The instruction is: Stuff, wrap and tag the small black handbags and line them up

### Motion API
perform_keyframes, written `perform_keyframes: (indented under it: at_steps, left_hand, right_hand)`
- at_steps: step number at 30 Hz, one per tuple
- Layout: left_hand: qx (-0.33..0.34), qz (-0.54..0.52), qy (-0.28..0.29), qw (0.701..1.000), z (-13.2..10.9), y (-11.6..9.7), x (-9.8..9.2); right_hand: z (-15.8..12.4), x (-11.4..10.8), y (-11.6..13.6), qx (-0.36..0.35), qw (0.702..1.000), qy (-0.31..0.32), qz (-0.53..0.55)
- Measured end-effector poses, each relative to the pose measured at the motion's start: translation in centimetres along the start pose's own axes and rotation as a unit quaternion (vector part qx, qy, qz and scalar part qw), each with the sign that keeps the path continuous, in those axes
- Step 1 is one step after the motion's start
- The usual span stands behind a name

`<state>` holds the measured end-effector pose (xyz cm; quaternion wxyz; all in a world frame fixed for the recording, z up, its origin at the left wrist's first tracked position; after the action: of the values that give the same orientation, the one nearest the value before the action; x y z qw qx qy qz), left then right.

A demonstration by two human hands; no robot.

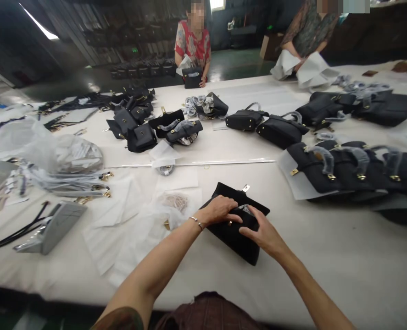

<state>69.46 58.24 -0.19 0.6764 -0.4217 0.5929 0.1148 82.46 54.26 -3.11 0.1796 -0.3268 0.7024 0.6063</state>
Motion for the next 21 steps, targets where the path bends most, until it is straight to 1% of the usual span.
perform_keyframes:
  at_steps: [2, 4, 6, 8, 9, 11, 12, 14, 16, 18, 20, 21]
  left_hand:
    - [-0.024, -0.006, -0.012, 1.0, 0.3, -0.7, 0.8]
    - [-0.059, -0.022, -0.025, 0.998, -0.1, -1.6, 2.1]
    - [-0.116, -0.053, -0.031, 0.991, -1.4, -2.3, 4.0]
    - [-0.192, -0.091, -0.028, 0.977, -2.9, -2.6, 6.3]
    - [-0.225, -0.105, -0.022, 0.968, -3.5, -2.7, 7.4]
    - [-0.268, -0.125, -0.006, 0.955, -4.2, -2.7, 9.3]
    - [-0.282, -0.135, 0.001, 0.95, -4.2, -2.6, 10.0]
    - [-0.293, -0.152, 0.008, 0.944, -4.0, -1.9, 10.8]
    - [-0.28, -0.16, 0.02, 0.946, -3.5, -1.4, 11.5]
    - [-0.248, -0.163, 0.022, 0.955, -3.0, -1.3, 12.1]
    - [-0.223, -0.175, 0.009, 0.959, -2.6, -1.2, 12.7]
    - [-0.219, -0.185, 0.0, 0.958, -2.5, -1.0, 13.0]
  right_hand:
    - [1.4, 1.8, 0.5, -0.011, 0.998, 0.066, -0.011]
    - [1.8, 2.8, 0.3, -0.025, 0.991, 0.133, -0.002]
    - [1.3, 3.5, -0.4, -0.044, 0.983, 0.177, 0.003]
    - [0.4, 4.3, -1.9, -0.044, 0.978, 0.203, -0.011]
    - [0.0, 4.8, -3.0, -0.039, 0.978, 0.203, -0.023]
    - [-0.3, 5.2, -5.3, -0.018, 0.983, 0.177, -0.052]
    - [-0.2, 5.3, -6.3, -0.008, 0.985, 0.157, -0.063]
    - [0.2, 5.6, -7.6, -0.002, 0.985, 0.148, -0.09]
    - [0.7, 5.6, -8.1, -0.011, 0.981, 0.138, -0.138]
    - [1.1, 5.2, -7.8, -0.032, 0.978, 0.106, -0.177]
    - [1.2, 5.3, -7.8, -0.046, 0.978, 0.092, -0.181]
    - [1.1, 5.7, -8.0, -0.048, 0.979, 0.1, -0.172]
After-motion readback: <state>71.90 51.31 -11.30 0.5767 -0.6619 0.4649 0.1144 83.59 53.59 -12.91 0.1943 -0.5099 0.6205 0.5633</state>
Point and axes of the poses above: each hand's wrist, its own z-axis towards the middle knuckle, its own x-axis out of the palm, y = z × x, the point moved 10 cm from there along z, towards the middle knuckle, and after that the axes turned 7 degrees about -z, right-handed, at the moved point
